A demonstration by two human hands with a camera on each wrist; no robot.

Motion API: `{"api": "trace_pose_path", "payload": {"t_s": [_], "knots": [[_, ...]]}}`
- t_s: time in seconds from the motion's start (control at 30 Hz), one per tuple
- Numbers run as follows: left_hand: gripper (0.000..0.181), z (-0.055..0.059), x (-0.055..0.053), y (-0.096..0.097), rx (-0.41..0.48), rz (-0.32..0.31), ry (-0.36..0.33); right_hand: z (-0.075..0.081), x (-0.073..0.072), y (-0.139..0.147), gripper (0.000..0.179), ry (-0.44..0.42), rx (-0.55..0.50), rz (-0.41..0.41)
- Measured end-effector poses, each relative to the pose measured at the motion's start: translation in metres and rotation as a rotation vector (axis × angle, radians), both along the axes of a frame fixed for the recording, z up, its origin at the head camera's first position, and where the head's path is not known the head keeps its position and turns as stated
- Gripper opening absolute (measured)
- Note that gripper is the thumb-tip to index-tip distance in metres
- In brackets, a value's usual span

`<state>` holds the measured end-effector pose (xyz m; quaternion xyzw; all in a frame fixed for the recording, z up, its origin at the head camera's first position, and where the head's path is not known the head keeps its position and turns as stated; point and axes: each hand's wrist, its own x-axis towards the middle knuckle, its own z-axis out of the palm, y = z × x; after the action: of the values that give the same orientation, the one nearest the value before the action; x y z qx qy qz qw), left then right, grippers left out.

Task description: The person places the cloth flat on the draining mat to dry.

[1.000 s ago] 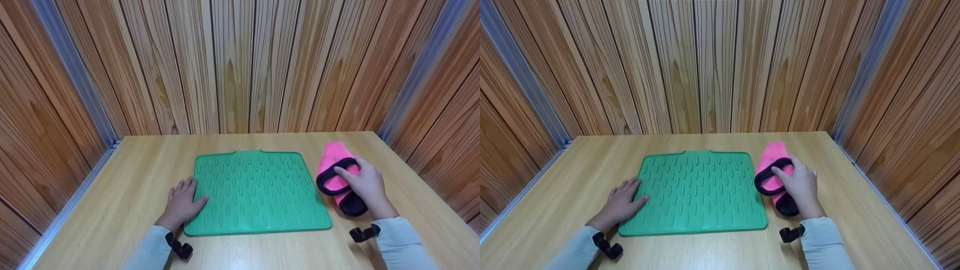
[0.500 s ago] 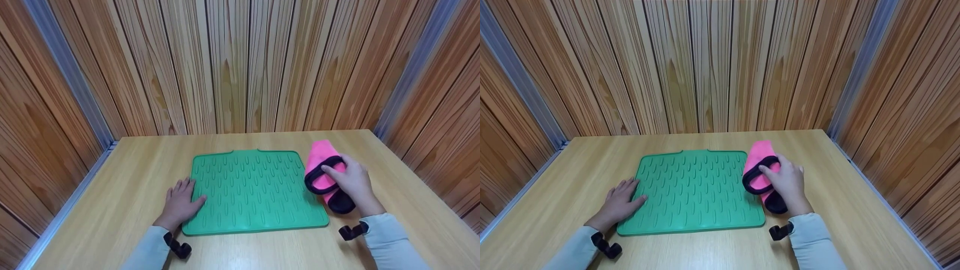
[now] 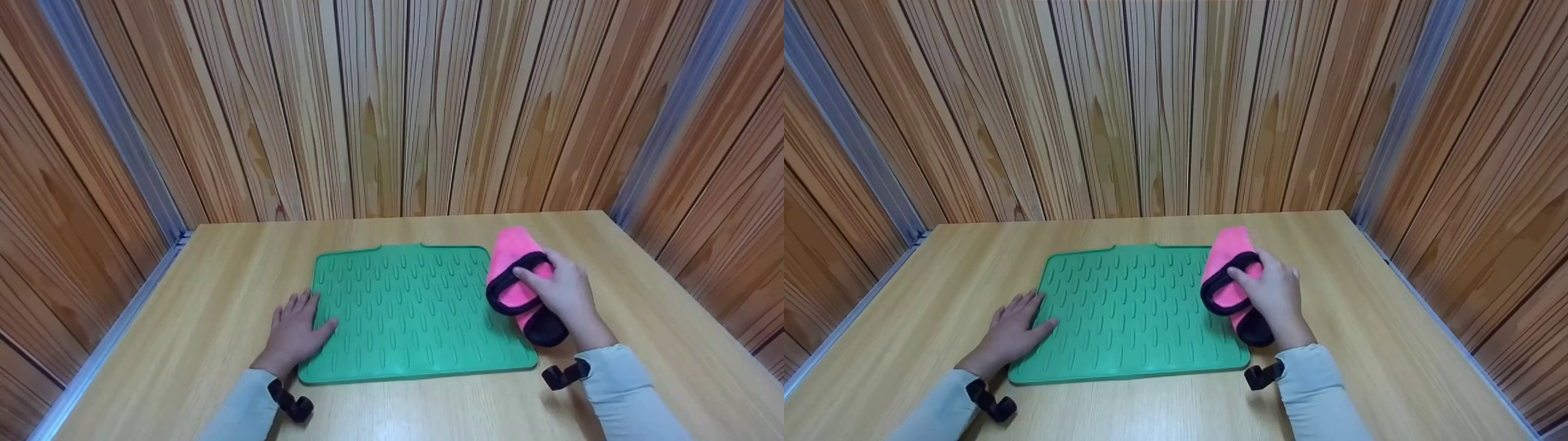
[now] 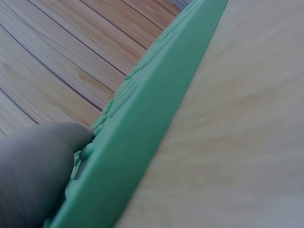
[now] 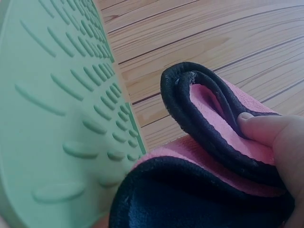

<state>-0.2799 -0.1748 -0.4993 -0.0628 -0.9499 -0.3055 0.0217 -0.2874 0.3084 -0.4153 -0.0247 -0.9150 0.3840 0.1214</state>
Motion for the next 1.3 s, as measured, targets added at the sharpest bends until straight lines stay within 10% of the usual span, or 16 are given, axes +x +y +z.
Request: {"api": "trace_pose_path", "payload": {"t_s": [1.3], "knots": [[0.082,0.003,-0.001,0.0,-0.003,0.001,-0.015,0.004,-0.007,-0.057,0.055,0.042,-0.092,0.044]]}}
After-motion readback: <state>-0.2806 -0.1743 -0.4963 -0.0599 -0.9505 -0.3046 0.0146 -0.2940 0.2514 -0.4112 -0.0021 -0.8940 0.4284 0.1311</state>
